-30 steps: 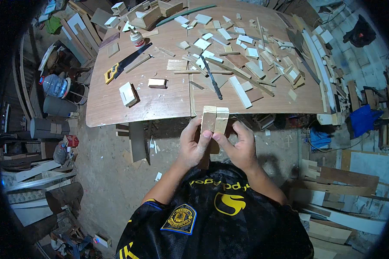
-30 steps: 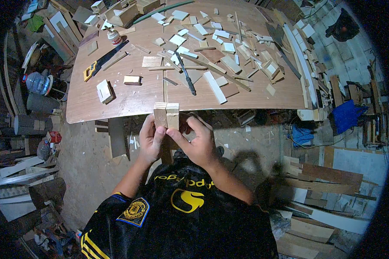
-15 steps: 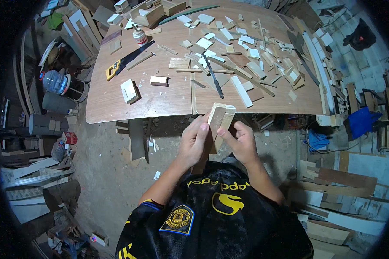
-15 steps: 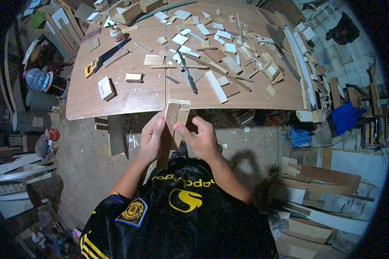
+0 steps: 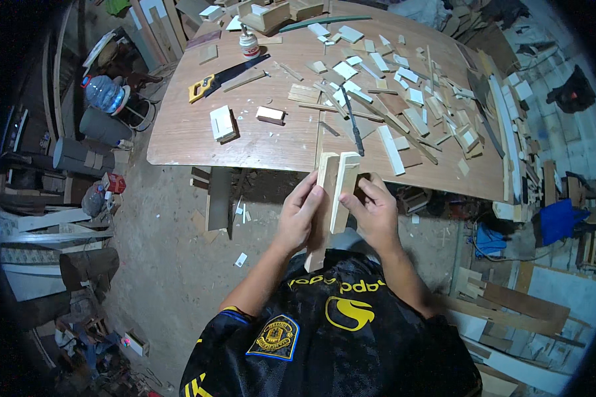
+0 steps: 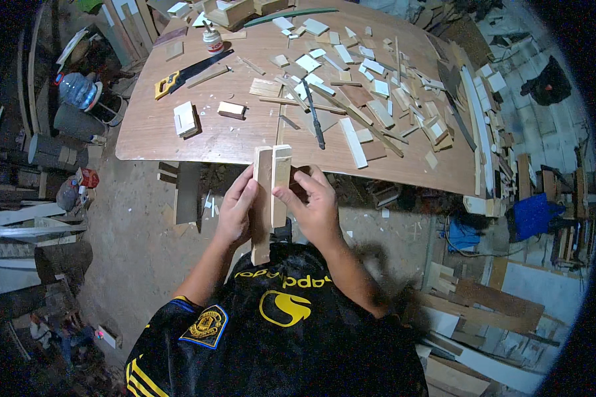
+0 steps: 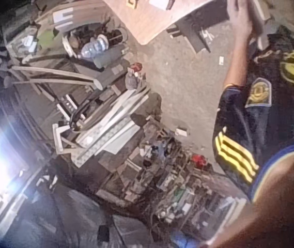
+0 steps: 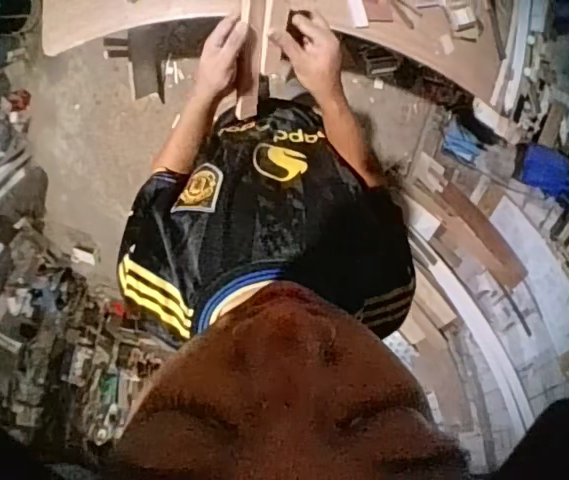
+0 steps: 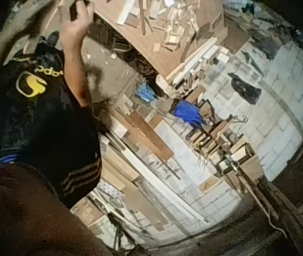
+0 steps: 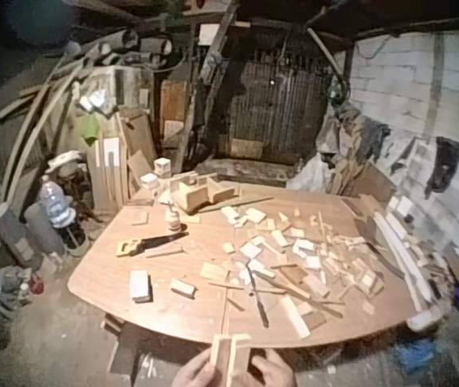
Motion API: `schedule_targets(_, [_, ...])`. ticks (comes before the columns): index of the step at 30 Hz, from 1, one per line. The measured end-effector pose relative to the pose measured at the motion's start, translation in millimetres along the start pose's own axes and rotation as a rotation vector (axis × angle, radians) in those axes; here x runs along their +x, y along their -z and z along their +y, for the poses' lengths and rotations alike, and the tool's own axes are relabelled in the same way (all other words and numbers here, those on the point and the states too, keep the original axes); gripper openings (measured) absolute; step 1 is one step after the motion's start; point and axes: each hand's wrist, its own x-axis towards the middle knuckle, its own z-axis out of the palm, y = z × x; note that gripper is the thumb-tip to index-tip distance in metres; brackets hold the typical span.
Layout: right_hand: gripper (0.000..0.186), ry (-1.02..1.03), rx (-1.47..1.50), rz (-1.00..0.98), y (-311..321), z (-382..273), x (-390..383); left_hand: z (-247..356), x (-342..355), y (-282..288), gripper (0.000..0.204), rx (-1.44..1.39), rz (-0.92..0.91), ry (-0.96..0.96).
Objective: Assembling wooden pieces by gluing and fitting them together in a workshop environment.
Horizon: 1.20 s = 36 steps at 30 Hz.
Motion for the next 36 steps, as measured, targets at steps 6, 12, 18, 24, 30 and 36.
schedule_targets(6, [0.027, 0.105, -0.012, -0.178, 2.3, -14.4, 2.6, 17.9, -13.7, 3.6, 0.054, -0.038, -0.052, -0.163])
schedule_targets(12, [0.024, 0.066, 0.075, 0.027, -22.7, -24.1, 8.5, 22.6, -19.1, -5.3, 0.053, 0.066, 0.187, -0.316])
schedule_targets(18, [0.026, 0.209, -0.025, -0.18, -8.5, -21.3, 40.2, 30.6, 4.3, -10.9, 0.051, 0.126, 0.22, -0.426])
schedule_targets(24, [0.027, 0.209, 0.031, -0.143, -0.6, -5.9, 73.4, 31.9, 44.4, -4.3, 0.046, 0.198, 0.156, -0.376])
schedule_targets(30, [0.037, 0.344, -0.049, -0.148, 15.3, 5.9, 123.3, 43.0, 86.7, -10.4, 0.045, 0.187, 0.162, -0.323])
schedule_targets(36, [0.034, 0.427, 0.092, -0.199, 22.9, 8.6, 167.4, 47.8, 115.0, -12.7, 0.047, 0.038, 0.174, -0.26])
